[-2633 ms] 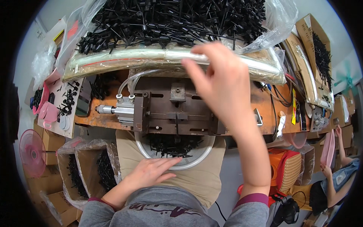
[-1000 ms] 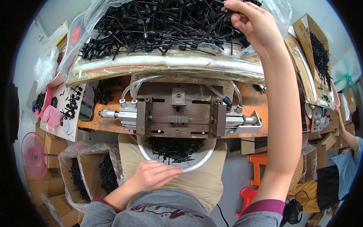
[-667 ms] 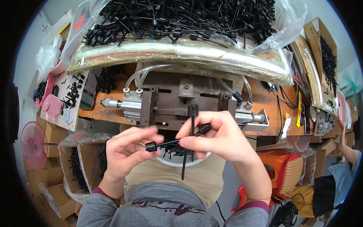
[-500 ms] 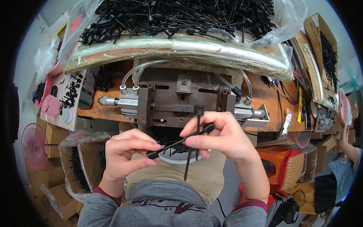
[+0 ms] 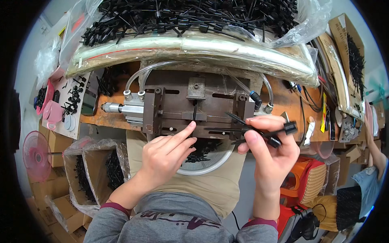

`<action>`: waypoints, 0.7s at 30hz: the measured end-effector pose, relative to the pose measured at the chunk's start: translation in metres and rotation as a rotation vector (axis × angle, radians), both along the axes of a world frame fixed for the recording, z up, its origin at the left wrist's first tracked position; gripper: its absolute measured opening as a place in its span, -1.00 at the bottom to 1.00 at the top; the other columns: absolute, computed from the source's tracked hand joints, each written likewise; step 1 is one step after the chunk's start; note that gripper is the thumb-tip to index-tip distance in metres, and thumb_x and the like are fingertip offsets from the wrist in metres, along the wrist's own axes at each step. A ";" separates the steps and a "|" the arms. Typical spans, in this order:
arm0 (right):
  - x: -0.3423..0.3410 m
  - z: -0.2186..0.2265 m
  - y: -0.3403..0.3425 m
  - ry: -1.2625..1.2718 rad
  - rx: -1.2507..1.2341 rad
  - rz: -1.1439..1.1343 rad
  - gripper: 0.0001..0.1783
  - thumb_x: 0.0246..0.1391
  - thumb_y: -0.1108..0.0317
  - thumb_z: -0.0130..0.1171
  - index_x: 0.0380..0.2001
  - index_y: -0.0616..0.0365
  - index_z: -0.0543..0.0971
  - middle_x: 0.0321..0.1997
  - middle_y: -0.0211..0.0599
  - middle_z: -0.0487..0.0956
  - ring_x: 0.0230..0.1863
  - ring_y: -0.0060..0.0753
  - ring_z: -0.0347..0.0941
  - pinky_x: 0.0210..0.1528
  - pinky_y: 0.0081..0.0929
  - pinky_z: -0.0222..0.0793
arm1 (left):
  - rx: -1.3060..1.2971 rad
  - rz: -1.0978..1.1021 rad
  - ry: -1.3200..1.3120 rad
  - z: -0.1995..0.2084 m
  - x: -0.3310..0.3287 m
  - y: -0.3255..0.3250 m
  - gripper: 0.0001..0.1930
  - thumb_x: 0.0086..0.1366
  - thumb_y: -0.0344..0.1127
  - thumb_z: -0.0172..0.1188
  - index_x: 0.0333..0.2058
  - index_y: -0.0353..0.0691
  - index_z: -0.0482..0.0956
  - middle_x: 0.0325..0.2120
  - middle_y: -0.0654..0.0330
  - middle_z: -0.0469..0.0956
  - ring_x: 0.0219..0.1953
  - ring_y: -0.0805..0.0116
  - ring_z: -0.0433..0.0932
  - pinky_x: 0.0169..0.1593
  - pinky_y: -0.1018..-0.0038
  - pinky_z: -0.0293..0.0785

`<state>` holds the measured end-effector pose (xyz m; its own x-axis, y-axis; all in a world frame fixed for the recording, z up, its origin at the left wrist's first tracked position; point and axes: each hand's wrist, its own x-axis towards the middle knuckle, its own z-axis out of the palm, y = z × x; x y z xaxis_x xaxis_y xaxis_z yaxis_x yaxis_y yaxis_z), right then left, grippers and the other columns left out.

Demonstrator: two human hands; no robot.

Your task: Manually assembling small plastic parts using a benchtop press machine.

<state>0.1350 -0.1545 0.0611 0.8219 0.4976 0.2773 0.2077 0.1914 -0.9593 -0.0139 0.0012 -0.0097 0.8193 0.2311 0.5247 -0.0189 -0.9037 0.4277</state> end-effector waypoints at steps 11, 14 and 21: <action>-0.012 -0.018 -0.008 -0.951 -0.204 -0.194 -0.60 -0.21 0.61 0.49 -0.23 0.19 0.60 -0.17 -0.16 0.64 -0.26 -0.28 0.60 -0.25 -0.45 0.55 | 0.114 0.040 0.083 0.008 0.011 0.000 -0.74 -0.01 -0.36 0.42 -0.29 -0.23 0.67 0.04 0.13 0.60 -0.54 0.40 0.56 -0.41 0.54 0.46; -0.013 -0.027 -0.005 -1.064 -0.158 -0.139 -0.64 -0.19 0.61 0.48 -0.25 0.20 0.64 -0.13 -0.12 0.64 -0.36 -0.28 0.62 -0.36 -0.48 0.58 | 0.067 0.034 0.069 0.010 0.011 0.001 -0.73 -0.01 -0.35 0.43 -0.28 -0.24 0.67 0.01 0.14 0.62 -0.53 0.41 0.57 -0.42 0.55 0.47; -0.024 -0.035 -0.003 -1.124 -0.165 0.170 -0.65 -0.19 0.53 0.32 -0.22 0.37 0.68 -0.08 0.04 0.63 -0.27 -0.16 0.64 -0.23 -0.37 0.65 | -0.715 -0.249 -0.147 0.036 0.004 -0.003 -0.61 0.00 -0.58 0.46 -0.12 -0.35 0.67 -0.23 0.03 0.66 -0.35 0.38 0.67 -0.29 0.52 0.65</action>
<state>0.1115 -0.1574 0.0265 0.0698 0.6769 0.7327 0.9459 0.1885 -0.2643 -0.0103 -0.0020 0.0262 0.8250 0.3729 0.4246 -0.2875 -0.3699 0.8835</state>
